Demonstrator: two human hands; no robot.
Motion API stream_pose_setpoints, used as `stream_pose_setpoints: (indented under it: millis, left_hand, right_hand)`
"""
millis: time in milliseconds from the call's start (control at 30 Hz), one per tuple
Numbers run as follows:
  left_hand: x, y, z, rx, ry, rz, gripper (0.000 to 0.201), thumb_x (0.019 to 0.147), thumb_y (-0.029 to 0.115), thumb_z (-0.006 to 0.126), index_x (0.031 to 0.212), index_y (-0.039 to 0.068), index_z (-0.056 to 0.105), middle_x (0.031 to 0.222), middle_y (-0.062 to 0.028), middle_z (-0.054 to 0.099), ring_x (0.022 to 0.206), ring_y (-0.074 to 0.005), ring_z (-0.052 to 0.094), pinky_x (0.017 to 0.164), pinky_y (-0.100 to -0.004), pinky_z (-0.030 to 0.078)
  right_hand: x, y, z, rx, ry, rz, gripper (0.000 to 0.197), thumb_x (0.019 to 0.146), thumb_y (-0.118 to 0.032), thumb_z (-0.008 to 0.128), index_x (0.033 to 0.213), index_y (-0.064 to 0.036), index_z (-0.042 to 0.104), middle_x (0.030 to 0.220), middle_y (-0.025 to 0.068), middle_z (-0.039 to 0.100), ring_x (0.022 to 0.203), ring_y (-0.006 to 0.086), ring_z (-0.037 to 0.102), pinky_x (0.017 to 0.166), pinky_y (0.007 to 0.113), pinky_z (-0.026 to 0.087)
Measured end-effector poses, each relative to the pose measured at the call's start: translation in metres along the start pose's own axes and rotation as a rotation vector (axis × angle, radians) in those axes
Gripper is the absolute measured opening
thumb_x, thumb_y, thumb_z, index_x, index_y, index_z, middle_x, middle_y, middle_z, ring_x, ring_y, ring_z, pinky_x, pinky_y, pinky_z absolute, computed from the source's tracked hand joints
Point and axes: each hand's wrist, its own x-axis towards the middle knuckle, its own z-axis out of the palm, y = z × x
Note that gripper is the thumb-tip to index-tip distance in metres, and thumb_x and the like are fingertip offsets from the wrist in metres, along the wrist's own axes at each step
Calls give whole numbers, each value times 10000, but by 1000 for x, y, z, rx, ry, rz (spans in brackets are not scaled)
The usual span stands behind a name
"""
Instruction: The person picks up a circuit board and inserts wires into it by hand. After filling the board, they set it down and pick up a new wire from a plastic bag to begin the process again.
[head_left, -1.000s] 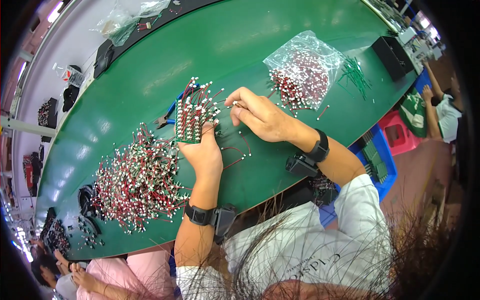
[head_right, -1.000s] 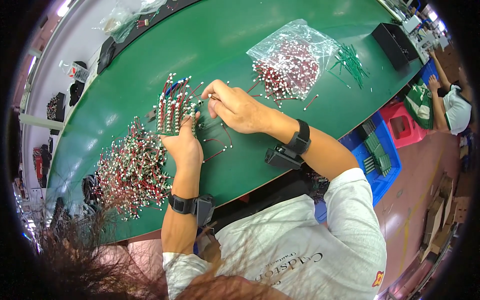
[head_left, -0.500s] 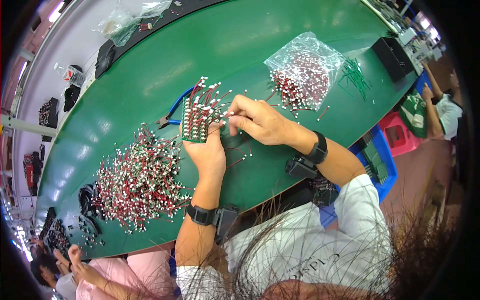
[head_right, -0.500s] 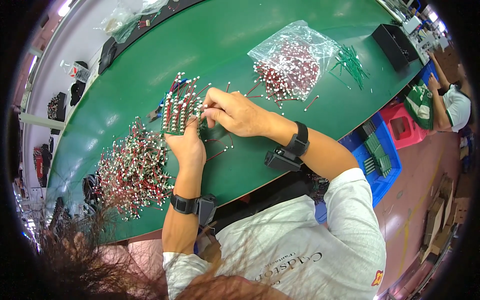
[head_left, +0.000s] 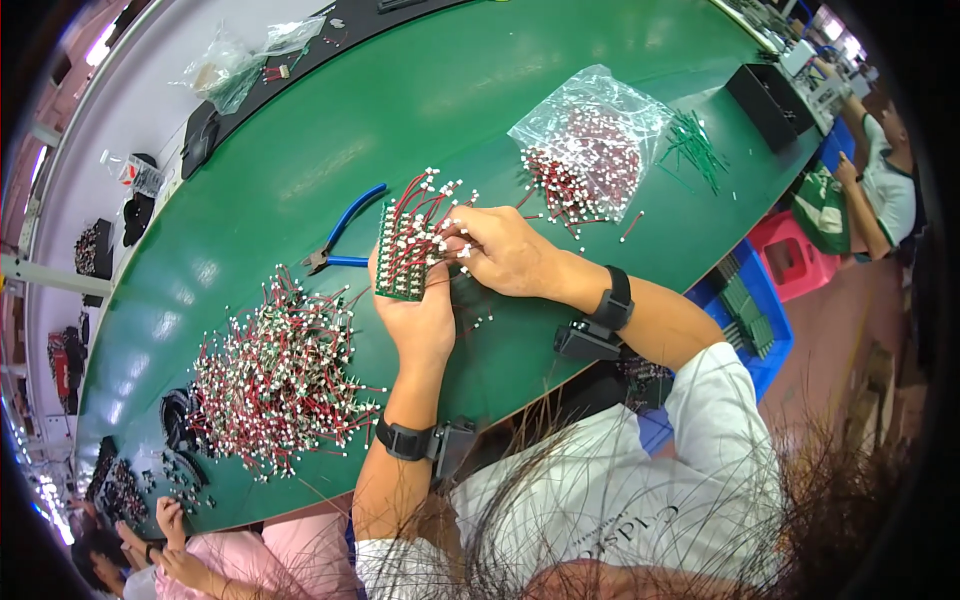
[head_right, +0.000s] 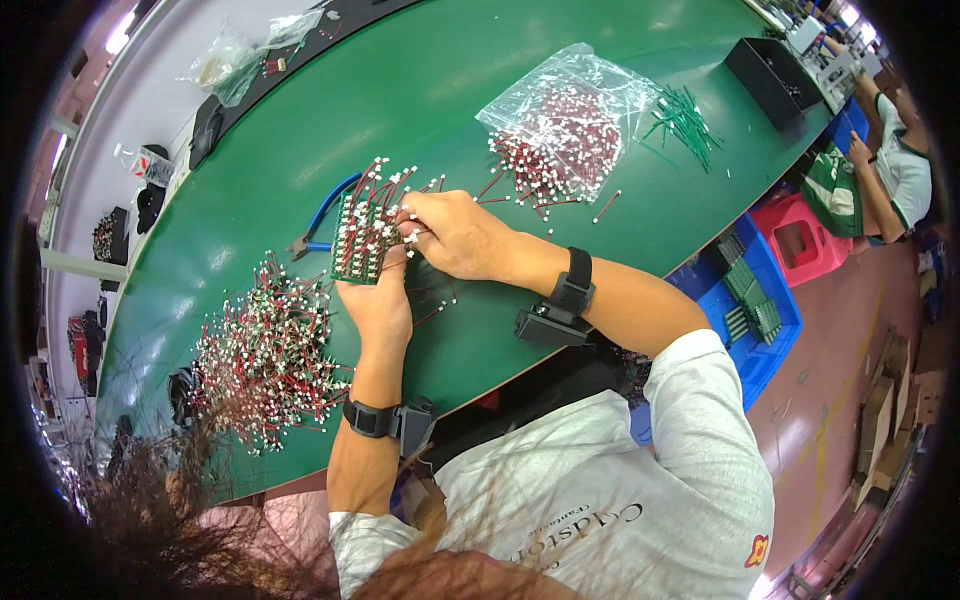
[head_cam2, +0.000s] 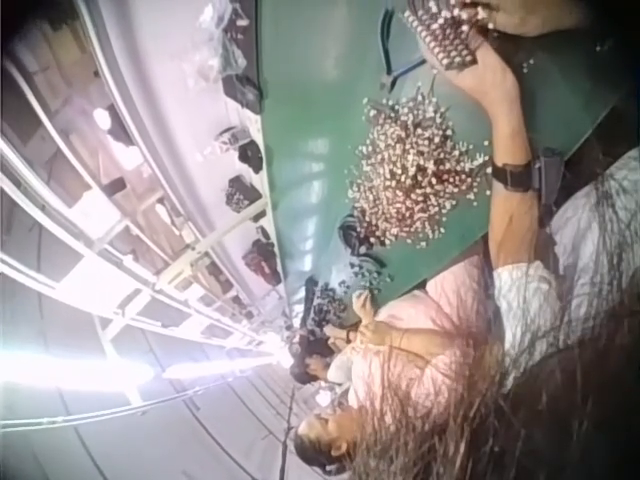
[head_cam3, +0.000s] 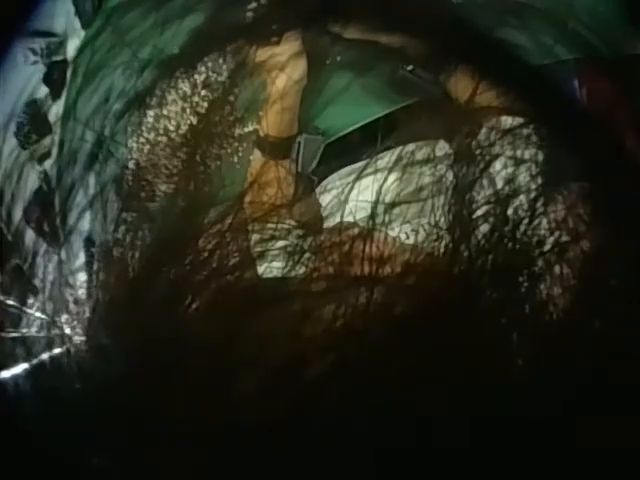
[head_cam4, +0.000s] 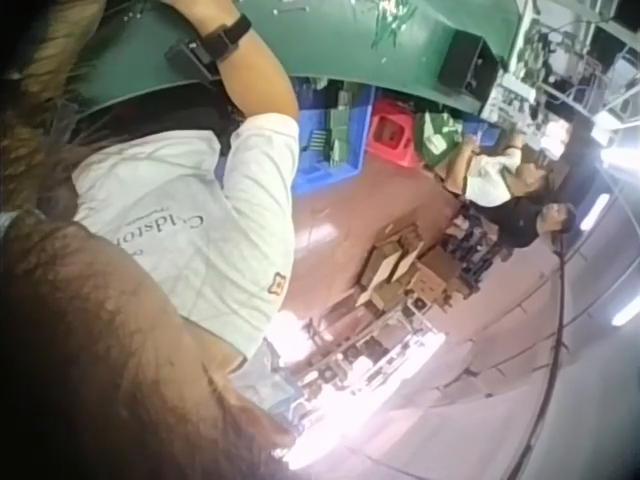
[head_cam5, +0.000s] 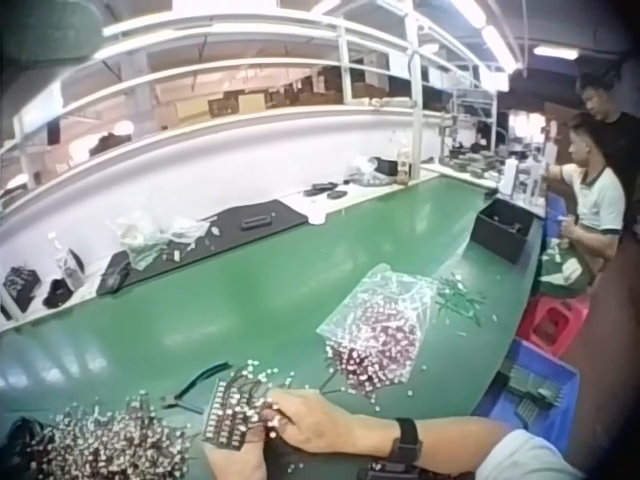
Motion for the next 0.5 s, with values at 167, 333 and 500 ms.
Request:
stream_pose_setpoints:
  millis: [167,333,500]
  left_hand:
    - [-1,4,2,183,29,78,531,832,-33,668,1303,-17,425,1156,-71,584,1031,-131,575,905,-263,462]
    - [-4,10,9,154,8,86,549,807,-106,594,1317,-20,408,1152,-78,582,1029,-134,576,907,-268,464]
    - [-3,9,8,182,5,76,567,800,-111,593,1324,-22,396,1147,-81,581,1028,-138,579,903,-271,470]
  right_hand:
    - [0,1,0,-130,36,-60,167,781,0,639,909,19,534,744,182,597,647,357,596,582,394,478]
    - [-1,0,-3,-144,-14,-55,191,767,-23,667,903,17,539,767,203,606,682,392,602,589,415,480]
    - [-2,6,-2,-192,-36,-57,201,764,-40,682,897,15,543,780,208,617,725,420,606,604,430,490]
